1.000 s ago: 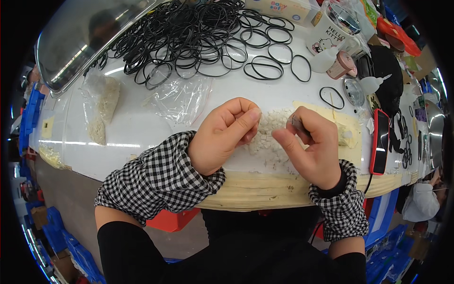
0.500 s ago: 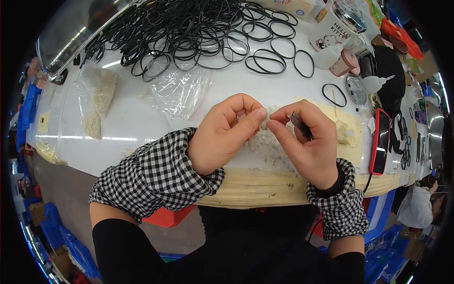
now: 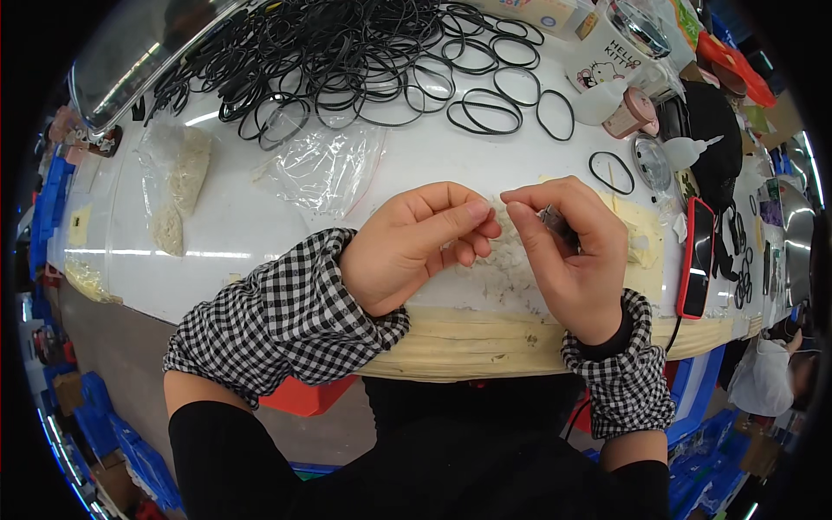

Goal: Assembling small toy components using tweezers and manual manipulation at a factory workbench.

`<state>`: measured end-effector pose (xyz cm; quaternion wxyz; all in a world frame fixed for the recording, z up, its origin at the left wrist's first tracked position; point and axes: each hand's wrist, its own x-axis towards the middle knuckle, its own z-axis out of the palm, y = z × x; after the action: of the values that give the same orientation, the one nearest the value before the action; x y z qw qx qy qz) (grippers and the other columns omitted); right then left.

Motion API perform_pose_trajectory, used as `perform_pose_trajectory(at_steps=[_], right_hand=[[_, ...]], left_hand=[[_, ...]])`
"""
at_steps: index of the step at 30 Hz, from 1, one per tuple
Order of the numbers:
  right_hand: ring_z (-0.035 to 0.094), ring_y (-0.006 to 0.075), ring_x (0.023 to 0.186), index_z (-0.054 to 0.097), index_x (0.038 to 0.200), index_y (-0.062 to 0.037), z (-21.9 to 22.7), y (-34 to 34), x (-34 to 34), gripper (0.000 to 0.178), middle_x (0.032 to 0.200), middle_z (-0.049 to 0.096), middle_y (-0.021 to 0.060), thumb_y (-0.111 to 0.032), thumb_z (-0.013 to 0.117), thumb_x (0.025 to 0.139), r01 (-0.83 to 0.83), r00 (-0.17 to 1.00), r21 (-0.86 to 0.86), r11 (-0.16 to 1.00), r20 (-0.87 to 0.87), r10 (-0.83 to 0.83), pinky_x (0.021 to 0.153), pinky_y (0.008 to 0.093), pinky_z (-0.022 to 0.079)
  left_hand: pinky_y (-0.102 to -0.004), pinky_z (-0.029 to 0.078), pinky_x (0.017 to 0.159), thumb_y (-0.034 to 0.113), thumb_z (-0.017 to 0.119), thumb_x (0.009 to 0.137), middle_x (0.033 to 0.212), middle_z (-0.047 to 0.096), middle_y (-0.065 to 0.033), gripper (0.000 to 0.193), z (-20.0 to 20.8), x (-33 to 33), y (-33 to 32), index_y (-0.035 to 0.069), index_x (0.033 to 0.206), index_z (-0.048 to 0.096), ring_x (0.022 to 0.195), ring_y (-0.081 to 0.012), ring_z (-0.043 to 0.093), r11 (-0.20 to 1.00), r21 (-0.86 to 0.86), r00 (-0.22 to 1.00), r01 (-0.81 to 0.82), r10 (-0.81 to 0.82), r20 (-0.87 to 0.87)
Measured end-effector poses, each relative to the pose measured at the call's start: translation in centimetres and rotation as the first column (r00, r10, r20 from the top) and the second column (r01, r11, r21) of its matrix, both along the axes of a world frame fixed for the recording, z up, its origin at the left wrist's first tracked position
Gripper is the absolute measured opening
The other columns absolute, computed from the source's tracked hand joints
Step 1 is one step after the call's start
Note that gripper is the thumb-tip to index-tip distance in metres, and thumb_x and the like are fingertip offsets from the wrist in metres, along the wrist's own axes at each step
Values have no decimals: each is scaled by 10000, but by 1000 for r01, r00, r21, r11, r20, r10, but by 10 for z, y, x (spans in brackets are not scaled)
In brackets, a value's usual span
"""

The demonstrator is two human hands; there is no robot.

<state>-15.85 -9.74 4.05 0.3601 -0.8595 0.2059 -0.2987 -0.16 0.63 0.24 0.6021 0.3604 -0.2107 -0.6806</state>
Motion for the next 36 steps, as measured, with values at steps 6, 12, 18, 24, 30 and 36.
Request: perform_pose_trajectory(at_steps=[6,12,18,24,30,36], right_hand=[[541,82,588,670,932,-35,-8,-3,1,202,782,611,44,45,635,750,-57,998,10,998,33,57,484,203,384],[533,81,594,654,891,-24,0,-1,0,128,756,606,37,-2,661,765,-21,999,130,991,-43,27,483,207,385],[501,72,580,618,837,-22,-5,1,1,92,732,585,30,-35,673,764,2,1000,163,987,-17,0,471,205,363],[498,84,569,610,854,-27,-5,0,-1,116,742,572,31,-31,663,750,-6,998,164,986,-65,17,462,209,359],[506,94,567,620,867,-31,-5,1,0,149,753,581,35,0,652,725,-35,999,62,997,-36,37,456,213,364],[584,141,623,638,895,-19,-5,2,1,209,809,617,69,70,637,705,-36,998,-89,995,43,40,497,231,435]], left_hand=[[-179,435,647,173,494,973,926,620,-33,199,1,-1,0,3,1023,585,740,-50,526,999,-50,988,0,7,156],[-177,425,631,160,487,973,919,617,-38,206,3,-2,1,-12,1022,590,729,-49,514,997,-75,991,-17,27,133],[-179,419,624,155,501,966,905,614,-38,192,3,-2,1,-10,1000,593,730,-53,512,997,-82,990,-17,28,140],[-175,414,609,165,517,960,870,602,-33,182,6,-4,1,2,1015,578,709,-53,515,996,-32,974,-87,92,205],[-157,394,577,191,508,969,837,587,-21,191,4,-2,-1,12,990,572,664,-43,496,999,-15,986,-45,46,163],[-153,372,559,223,495,977,819,559,7,217,2,-2,-1,19,978,569,656,-32,457,1000,1,997,-9,8,80]])
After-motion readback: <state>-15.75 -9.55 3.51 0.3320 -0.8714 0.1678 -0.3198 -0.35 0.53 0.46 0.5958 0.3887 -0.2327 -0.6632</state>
